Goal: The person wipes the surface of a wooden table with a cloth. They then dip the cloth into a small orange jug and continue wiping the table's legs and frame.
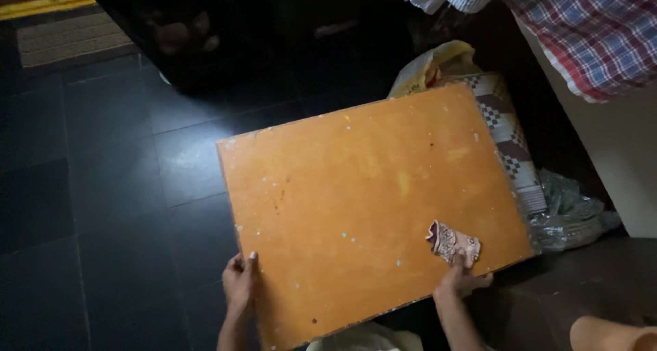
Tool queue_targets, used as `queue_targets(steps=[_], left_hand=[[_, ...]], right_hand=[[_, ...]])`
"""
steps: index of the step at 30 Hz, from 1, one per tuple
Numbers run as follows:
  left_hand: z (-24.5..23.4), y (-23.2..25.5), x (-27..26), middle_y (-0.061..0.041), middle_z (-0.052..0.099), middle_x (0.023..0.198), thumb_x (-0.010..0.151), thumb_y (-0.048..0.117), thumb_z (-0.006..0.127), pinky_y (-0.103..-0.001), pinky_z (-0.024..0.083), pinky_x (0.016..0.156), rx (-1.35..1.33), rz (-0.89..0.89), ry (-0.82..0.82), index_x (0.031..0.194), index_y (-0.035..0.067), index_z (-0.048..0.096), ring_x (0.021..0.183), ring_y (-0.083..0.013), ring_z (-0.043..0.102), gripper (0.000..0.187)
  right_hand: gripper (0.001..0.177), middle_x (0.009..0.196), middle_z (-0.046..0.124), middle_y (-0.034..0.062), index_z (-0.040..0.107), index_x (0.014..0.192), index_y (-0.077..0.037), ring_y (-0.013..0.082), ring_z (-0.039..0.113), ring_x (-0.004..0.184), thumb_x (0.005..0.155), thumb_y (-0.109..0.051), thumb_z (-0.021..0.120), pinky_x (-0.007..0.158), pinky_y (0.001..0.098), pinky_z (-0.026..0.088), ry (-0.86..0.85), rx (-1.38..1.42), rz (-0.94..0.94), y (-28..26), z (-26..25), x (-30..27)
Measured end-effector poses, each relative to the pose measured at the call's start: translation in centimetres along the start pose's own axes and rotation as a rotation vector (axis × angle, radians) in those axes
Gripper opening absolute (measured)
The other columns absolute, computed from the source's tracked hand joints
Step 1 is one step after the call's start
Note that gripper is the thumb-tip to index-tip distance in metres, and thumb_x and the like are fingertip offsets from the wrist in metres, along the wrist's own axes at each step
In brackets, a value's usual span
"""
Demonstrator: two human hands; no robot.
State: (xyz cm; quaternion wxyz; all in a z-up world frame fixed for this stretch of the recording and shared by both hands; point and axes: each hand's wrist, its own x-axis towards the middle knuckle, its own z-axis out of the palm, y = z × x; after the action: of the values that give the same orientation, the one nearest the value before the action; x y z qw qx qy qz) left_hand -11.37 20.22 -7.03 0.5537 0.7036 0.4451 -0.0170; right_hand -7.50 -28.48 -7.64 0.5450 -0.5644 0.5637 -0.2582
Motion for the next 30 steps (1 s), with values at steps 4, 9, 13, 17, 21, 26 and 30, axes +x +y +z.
queue_targets(steps=[4,9,13,17,21,26,30], left_hand=[[-3.6,-1.7,2.5,-0.006,0.071,0.082,0.094,0.024,0.073,-0.033,0.049,0.061,-0.154,0.060,-0.033,0.109,-0.001,0.073,0.068,-0.0141,0.060,0.029],[-10.1,-1.3,6.6,-0.005,0.073,0.086,0.097,0.026,0.072,-0.031,0.049,0.068,0.025,0.195,0.065,0.108,-0.001,0.074,0.074,-0.0126,0.060,0.030],[-12.9,0.3,8.5,-0.013,0.075,0.093,0.103,0.027,0.070,-0.037,0.051,0.074,0.125,0.092,0.143,0.112,-0.002,0.075,0.082,-0.0200,0.063,0.031],[-13.9,2.3,8.0,-0.018,0.073,0.112,0.098,0.027,0.068,-0.040,0.049,0.090,0.204,0.078,0.221,0.132,0.005,0.067,0.102,-0.0293,0.068,0.041],[-11.2,1.4,5.9,-0.030,0.053,0.146,0.092,0.029,0.071,-0.054,0.038,0.107,0.464,0.344,0.376,0.146,0.002,0.054,0.132,-0.0427,0.050,0.062],[-2.1,1.4,-0.1,-0.032,0.030,0.166,0.094,0.027,0.065,-0.060,0.021,0.122,0.553,0.878,0.297,0.160,0.000,0.037,0.155,-0.0462,0.026,0.077],[5.3,5.0,-4.2,-0.024,0.030,0.164,0.090,0.029,0.064,-0.057,0.017,0.121,0.626,0.857,0.016,0.150,0.012,0.046,0.154,-0.0376,0.025,0.065]], right_hand=[[0.101,0.152,0.044,0.0208,0.012,0.160,-0.022,0.0310,0.060,0.122,0.085,-0.008,0.080,0.095,0.0442,0.060,-0.095,0.099,-0.092,0.9,1.1,-3.2],[0.109,0.156,0.037,0.0199,0.004,0.162,-0.015,0.0314,0.054,0.129,0.085,-0.018,0.082,0.106,0.0459,0.050,-0.166,0.036,-0.074,2.0,2.5,-9.5],[0.115,0.160,0.033,0.0201,0.004,0.164,-0.012,0.0335,0.043,0.140,0.080,-0.019,0.081,0.114,0.0498,0.038,-0.243,0.037,-0.078,4.0,3.4,-14.4],[0.127,0.168,0.016,0.0189,-0.016,0.163,-0.011,0.0323,0.031,0.148,0.083,-0.026,0.081,0.119,0.0489,0.027,-0.450,-0.092,-0.050,5.3,1.0,-16.0],[0.126,0.163,0.027,0.0216,-0.009,0.163,-0.013,0.0329,0.038,0.144,0.077,-0.022,0.083,0.117,0.0482,0.031,-0.693,-0.376,-0.170,4.6,-2.7,-13.9],[0.087,0.157,0.034,0.0186,0.035,0.154,-0.014,0.0305,0.050,0.132,0.080,-0.023,0.080,0.107,0.0447,0.046,-0.656,-0.747,-0.393,0.0,-5.5,-11.5],[0.061,0.141,0.053,0.0150,0.058,0.136,-0.010,0.0344,0.051,0.134,0.079,-0.020,0.079,0.112,0.0482,0.043,-0.811,-0.621,-1.078,-4.2,-4.5,-10.8]])
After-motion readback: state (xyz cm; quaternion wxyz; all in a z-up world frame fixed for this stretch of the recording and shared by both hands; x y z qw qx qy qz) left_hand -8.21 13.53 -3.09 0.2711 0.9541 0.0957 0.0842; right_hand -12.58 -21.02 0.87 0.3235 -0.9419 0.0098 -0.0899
